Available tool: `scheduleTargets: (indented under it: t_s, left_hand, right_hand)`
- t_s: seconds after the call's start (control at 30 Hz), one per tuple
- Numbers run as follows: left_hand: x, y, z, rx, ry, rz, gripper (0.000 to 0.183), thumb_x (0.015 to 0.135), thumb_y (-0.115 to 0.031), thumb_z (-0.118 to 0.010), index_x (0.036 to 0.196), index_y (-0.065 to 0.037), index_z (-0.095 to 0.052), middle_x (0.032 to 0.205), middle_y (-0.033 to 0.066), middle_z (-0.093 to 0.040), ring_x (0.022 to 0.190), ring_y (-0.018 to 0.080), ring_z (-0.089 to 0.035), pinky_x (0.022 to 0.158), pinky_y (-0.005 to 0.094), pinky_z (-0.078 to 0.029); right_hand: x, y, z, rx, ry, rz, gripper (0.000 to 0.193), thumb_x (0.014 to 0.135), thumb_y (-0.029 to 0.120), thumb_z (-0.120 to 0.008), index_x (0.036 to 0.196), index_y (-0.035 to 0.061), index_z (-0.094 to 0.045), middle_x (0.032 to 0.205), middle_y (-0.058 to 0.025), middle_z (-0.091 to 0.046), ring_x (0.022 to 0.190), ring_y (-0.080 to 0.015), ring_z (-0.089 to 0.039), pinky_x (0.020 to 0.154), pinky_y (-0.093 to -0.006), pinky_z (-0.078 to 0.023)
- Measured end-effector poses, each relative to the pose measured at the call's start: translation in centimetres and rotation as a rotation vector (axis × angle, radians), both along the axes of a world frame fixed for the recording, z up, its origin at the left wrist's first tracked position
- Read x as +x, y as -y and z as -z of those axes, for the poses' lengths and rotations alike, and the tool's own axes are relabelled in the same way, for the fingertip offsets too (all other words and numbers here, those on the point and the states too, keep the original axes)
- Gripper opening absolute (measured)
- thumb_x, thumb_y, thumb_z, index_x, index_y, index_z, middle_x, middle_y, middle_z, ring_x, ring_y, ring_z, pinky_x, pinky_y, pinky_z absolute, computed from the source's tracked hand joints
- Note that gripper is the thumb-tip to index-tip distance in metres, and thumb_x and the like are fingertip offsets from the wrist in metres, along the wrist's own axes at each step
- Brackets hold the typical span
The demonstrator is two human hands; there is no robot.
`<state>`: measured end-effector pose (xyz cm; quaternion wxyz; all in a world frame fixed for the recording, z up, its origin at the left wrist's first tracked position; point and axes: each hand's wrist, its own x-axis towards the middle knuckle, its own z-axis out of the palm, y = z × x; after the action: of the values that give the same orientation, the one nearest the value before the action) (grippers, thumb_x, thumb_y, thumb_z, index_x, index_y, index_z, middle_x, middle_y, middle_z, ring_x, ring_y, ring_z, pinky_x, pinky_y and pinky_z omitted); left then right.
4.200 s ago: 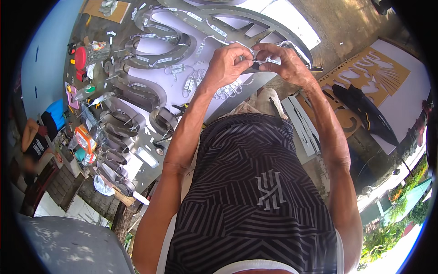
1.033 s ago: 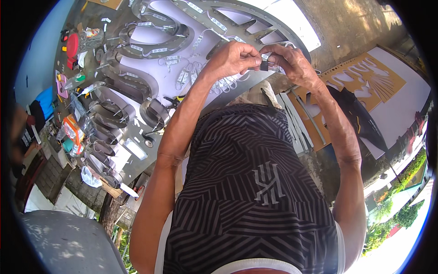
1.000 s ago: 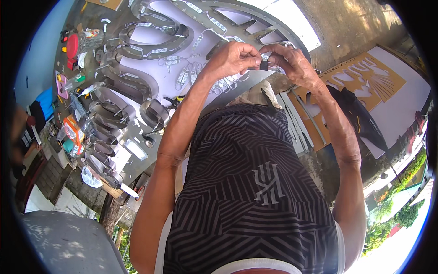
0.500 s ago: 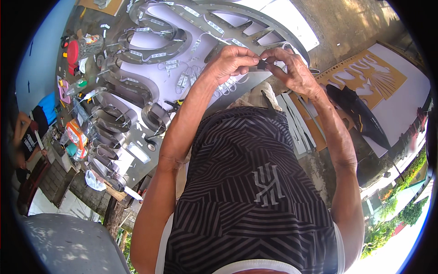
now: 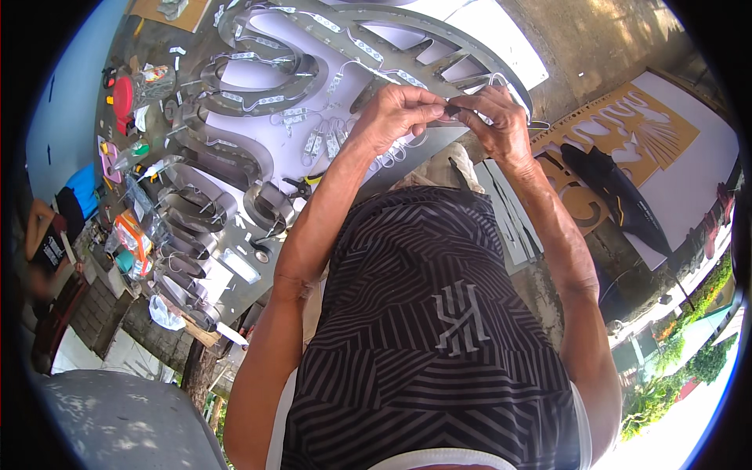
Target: Applying adhesive or sealant to the inner edges of 3D metal letters as part of a sign fabrication process.
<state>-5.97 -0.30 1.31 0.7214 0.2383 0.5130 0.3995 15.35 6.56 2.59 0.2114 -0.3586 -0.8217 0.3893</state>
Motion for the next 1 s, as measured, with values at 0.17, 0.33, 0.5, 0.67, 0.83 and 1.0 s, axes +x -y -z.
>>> scheduleTargets:
  t_s: [0.17,0.33,0.5,0.67,0.83,1.0]
  left_hand:
    - [0.6,0.5,-0.4,0.193,-0.215,0.006,0.02,0.092,-0.009,-0.074,0.105,0.005,-0.074,0.08,0.0065,-0.073,0.057,0.0044,-0.054,0.047,0.02,-0.041]
    - [1.0,0.9,-1.2,0.278,-0.497,0.038,0.013,0.089,-0.008,-0.075,0.099,0.0,-0.077,0.068,0.0003,-0.069,0.054,0.0024,-0.054,0.046,0.0208,-0.039]
    - [1.7,1.4,-1.6,0.412,-0.611,-0.057,0.01,0.088,-0.006,-0.075,0.097,-0.002,-0.079,0.063,-0.0019,-0.066,0.053,0.0018,-0.054,0.046,0.0206,-0.038]
    - [1.8,1.6,-1.6,0.408,-0.603,-0.066,0.012,0.088,-0.007,-0.075,0.098,-0.001,-0.078,0.065,-0.0012,-0.067,0.054,0.0024,-0.055,0.048,0.0204,-0.04]
    - [1.4,1.1,-2.0,0.284,-0.468,0.008,0.015,0.089,-0.009,-0.076,0.101,0.001,-0.076,0.069,0.0004,-0.069,0.058,0.0036,-0.057,0.05,0.0206,-0.043]
    - [1.3,0.8,-1.4,0.247,-0.424,0.029,0.017,0.089,-0.01,-0.077,0.101,0.002,-0.076,0.073,0.0026,-0.07,0.06,0.0051,-0.058,0.052,0.0211,-0.044]
  right_hand:
    - [-0.3,0.1,-0.3,-0.134,-0.009,0.049,0.016,0.085,0.019,-0.079,0.098,0.0098,-0.079,0.086,-0.0038,-0.074,0.08,-0.0195,-0.064,0.082,-0.037,-0.048]
    - [-0.7,0.1,-1.1,-0.342,-0.001,0.111,0.019,0.086,0.023,-0.08,0.098,0.008,-0.08,0.088,-0.0058,-0.076,0.083,-0.0185,-0.068,0.082,-0.0354,-0.051]
    - [-1.1,0.0,-2.3,-0.543,0.028,0.178,0.02,0.088,0.022,-0.078,0.095,0.0031,-0.077,0.083,-0.0102,-0.074,0.08,-0.0182,-0.069,0.074,-0.0357,-0.054]
    - [-1.0,-0.3,-1.9,-0.477,0.061,0.101,0.024,0.089,0.025,-0.076,0.09,0.0011,-0.072,0.079,-0.0091,-0.071,0.063,-0.0139,-0.059,0.062,-0.0343,-0.047]
    - [-0.8,0.5,-1.3,-0.419,0.02,0.134,0.026,0.089,0.025,-0.075,0.09,0.0006,-0.068,0.077,-0.0084,-0.07,0.053,-0.0125,-0.048,0.053,-0.0343,-0.04]
    - [-0.9,1.5,-1.3,-0.306,-0.016,0.21,0.024,0.09,0.023,-0.076,0.092,0.001,-0.068,0.081,-0.0095,-0.071,0.057,-0.0167,-0.062,0.055,-0.0346,-0.047]
